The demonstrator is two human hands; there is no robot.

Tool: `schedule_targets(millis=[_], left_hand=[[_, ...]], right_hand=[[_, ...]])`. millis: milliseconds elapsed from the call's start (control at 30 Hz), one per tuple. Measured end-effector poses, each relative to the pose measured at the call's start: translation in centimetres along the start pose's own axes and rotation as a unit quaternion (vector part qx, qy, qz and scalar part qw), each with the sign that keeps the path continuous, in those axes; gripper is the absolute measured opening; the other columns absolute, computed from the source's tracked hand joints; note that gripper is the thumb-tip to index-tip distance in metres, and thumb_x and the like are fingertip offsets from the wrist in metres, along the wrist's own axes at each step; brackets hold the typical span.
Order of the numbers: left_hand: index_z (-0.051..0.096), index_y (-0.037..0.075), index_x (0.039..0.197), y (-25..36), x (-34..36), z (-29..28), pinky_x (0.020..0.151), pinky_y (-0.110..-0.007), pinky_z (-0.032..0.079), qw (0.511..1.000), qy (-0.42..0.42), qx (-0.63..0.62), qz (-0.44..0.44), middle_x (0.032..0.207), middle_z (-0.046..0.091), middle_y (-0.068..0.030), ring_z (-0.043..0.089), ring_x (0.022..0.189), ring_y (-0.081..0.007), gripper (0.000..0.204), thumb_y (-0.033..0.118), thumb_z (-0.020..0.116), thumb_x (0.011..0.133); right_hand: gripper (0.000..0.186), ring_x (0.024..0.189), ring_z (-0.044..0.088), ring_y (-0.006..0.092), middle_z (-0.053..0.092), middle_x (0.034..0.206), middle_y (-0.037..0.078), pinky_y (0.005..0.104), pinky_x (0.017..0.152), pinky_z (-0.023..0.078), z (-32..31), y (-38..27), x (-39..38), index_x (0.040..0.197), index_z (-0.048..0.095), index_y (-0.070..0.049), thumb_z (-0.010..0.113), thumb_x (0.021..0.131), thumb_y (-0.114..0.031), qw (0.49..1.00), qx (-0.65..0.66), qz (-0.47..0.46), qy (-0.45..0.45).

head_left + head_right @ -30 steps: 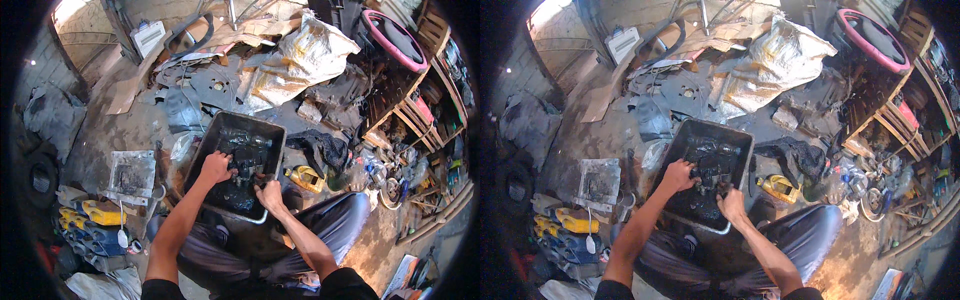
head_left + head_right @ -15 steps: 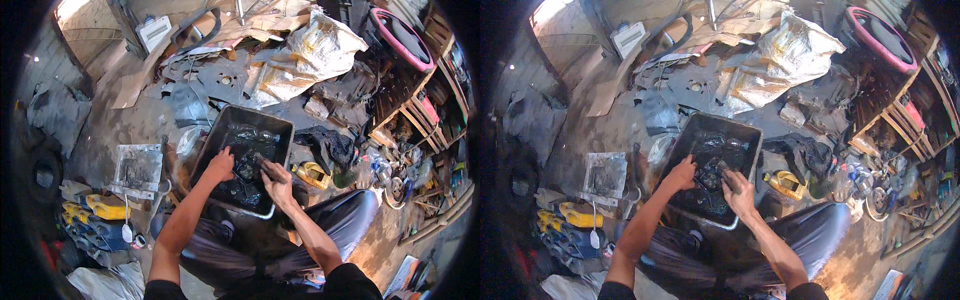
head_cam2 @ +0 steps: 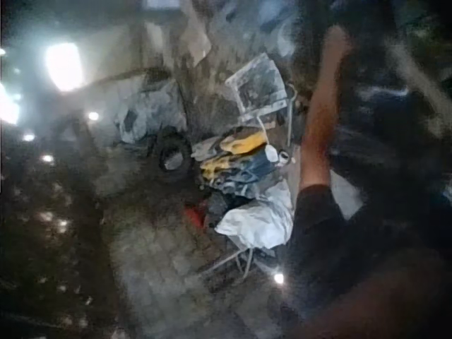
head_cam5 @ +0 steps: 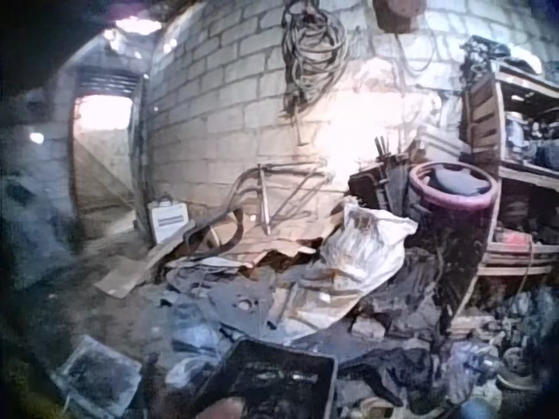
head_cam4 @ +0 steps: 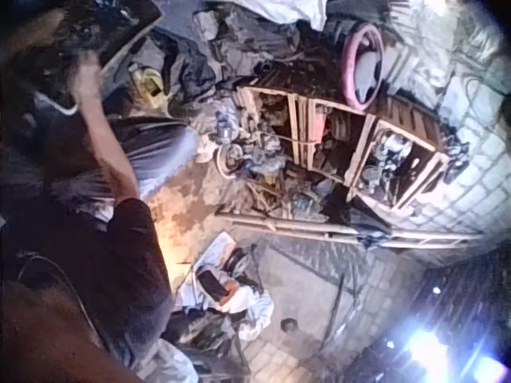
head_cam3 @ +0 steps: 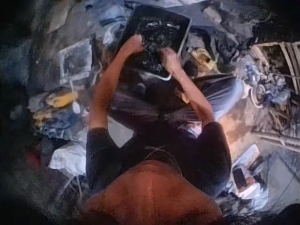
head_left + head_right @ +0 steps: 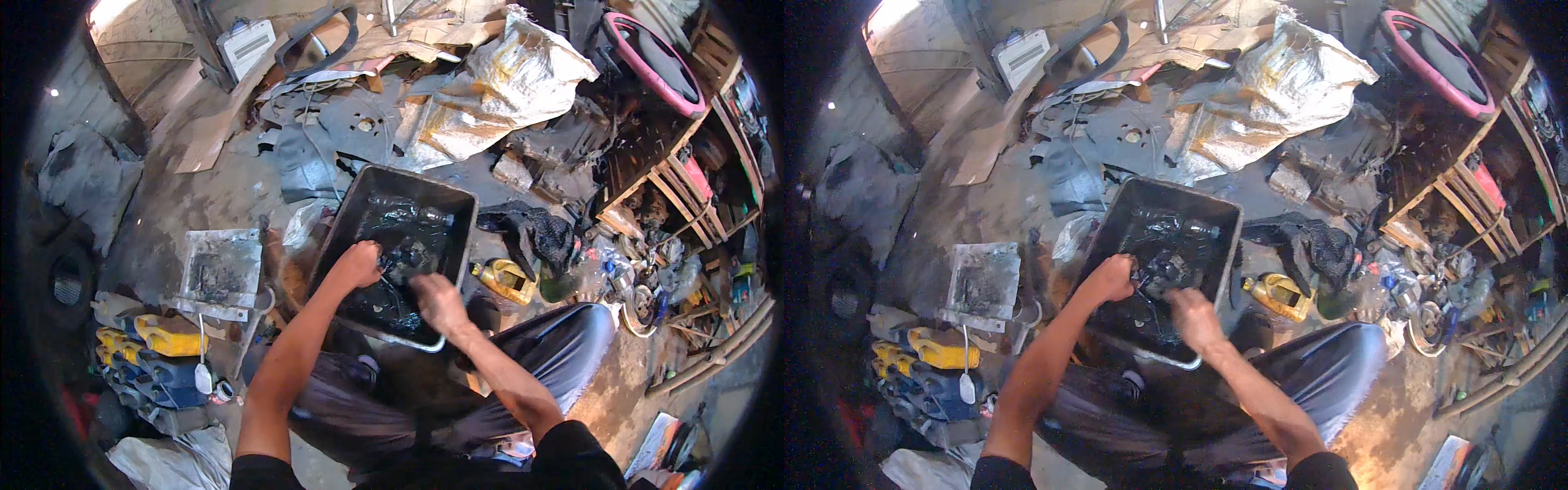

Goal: The person cleans a mechanical engine component by scrubbing it with a brush in a tray of liquid and wiping it with a cloth.

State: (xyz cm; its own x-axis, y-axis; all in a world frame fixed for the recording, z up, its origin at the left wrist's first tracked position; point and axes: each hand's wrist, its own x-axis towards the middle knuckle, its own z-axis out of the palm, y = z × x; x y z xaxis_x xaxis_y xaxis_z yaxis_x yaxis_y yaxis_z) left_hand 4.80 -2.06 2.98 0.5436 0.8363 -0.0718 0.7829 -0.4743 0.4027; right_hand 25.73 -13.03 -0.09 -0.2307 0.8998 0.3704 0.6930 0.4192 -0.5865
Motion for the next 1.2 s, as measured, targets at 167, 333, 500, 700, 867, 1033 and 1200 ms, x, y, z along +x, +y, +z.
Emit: schedule_targets(millis=[167,333,500,700,867,1033,1200], left_hand=[[0.062,-0.004,0.088,0.2,0.2,-0.3,0.086,-0.045,0.051,1.0,0.008,-0.019,0.019,0.095,0.062,-0.0236,0.061,0.094,-0.0399,0.027,0.01,0.07,0.066],[0.062,-0.004,0.087,-0.3,0.0,0.1,0.085,-0.046,0.051,1.0,-0.008,0.024,0.01,0.098,0.062,-0.024,0.061,0.093,-0.0409,0.025,0.006,0.068,0.064],[0.061,-0.004,0.088,0.0,0.3,0.0,0.087,-0.045,0.051,1.0,0.002,0.013,0.005,0.102,0.062,-0.0237,0.061,0.095,-0.0402,0.027,0.006,0.068,0.064],[0.061,-0.004,0.095,0.8,0.2,-0.3,0.09,-0.043,0.05,0.998,-0.051,0.045,-0.014,0.105,0.062,-0.0224,0.06,0.101,-0.0371,0.032,0.01,0.07,0.067],[0.061,-0.003,0.097,0.9,0.0,-0.1,0.09,-0.042,0.05,0.998,-0.023,0.058,0.011,0.107,0.062,-0.0218,0.06,0.102,-0.0362,0.033,0.01,0.069,0.068],[0.06,-0.003,0.098,0.2,-0.1,-0.1,0.088,-0.043,0.051,0.997,-0.037,0.072,-0.002,0.105,0.062,-0.0221,0.061,0.099,-0.037,0.033,0.009,0.069,0.069],[0.061,-0.002,0.099,0.0,0.2,0.5,0.085,-0.044,0.052,0.997,-0.025,0.074,0.019,0.105,0.062,-0.0215,0.062,0.096,-0.0375,0.034,0.01,0.069,0.069]], right_hand=[[0.038,0.097,0.057,0.0322,0.059,0.101,0.016,0.0399,0.083,0.05,-0.6,0.7,0.2,0.11,0.061,-0.001,0.062,0.073,0.001,1.0,-0.019,-0.002,-0.025],[0.035,0.095,0.058,0.0352,0.058,0.098,0.017,0.0426,0.08,0.05,-0.2,-4.3,1.4,0.11,0.06,0.0,0.061,0.075,0.001,0.997,0.066,-0.04,0.007],[0.031,0.089,0.06,0.0364,0.059,0.093,0.018,0.0437,0.077,0.051,1.9,-0.3,-0.7,0.105,0.062,0.001,0.062,0.075,-0.004,0.998,-0.037,-0.006,-0.054],[0.037,0.095,0.057,0.0373,0.058,0.095,0.02,0.0442,0.083,0.049,0.0,-3.1,1.4,0.11,0.058,0.003,0.062,0.074,-0.001,0.998,0.062,0.017,0.003],[0.032,0.092,0.059,0.0385,0.059,0.093,0.021,0.046,0.08,0.05,1.4,-1.4,-0.5,0.106,0.06,0.003,0.061,0.075,-0.002,0.998,0.01,0.043,-0.038],[0.029,0.089,0.059,0.0382,0.059,0.095,0.02,0.0432,0.077,0.051,1.2,-3.3,1.9,0.104,0.062,0.003,0.062,0.074,0.001,0.997,0.061,-0.033,0.042],[0.033,0.089,0.059,0.0371,0.059,0.095,0.019,0.0423,0.077,0.051,0.9,-1.3,0.4,0.106,0.062,0.001,0.064,0.073,0.001,0.998,0.05,0.027,0.023]])
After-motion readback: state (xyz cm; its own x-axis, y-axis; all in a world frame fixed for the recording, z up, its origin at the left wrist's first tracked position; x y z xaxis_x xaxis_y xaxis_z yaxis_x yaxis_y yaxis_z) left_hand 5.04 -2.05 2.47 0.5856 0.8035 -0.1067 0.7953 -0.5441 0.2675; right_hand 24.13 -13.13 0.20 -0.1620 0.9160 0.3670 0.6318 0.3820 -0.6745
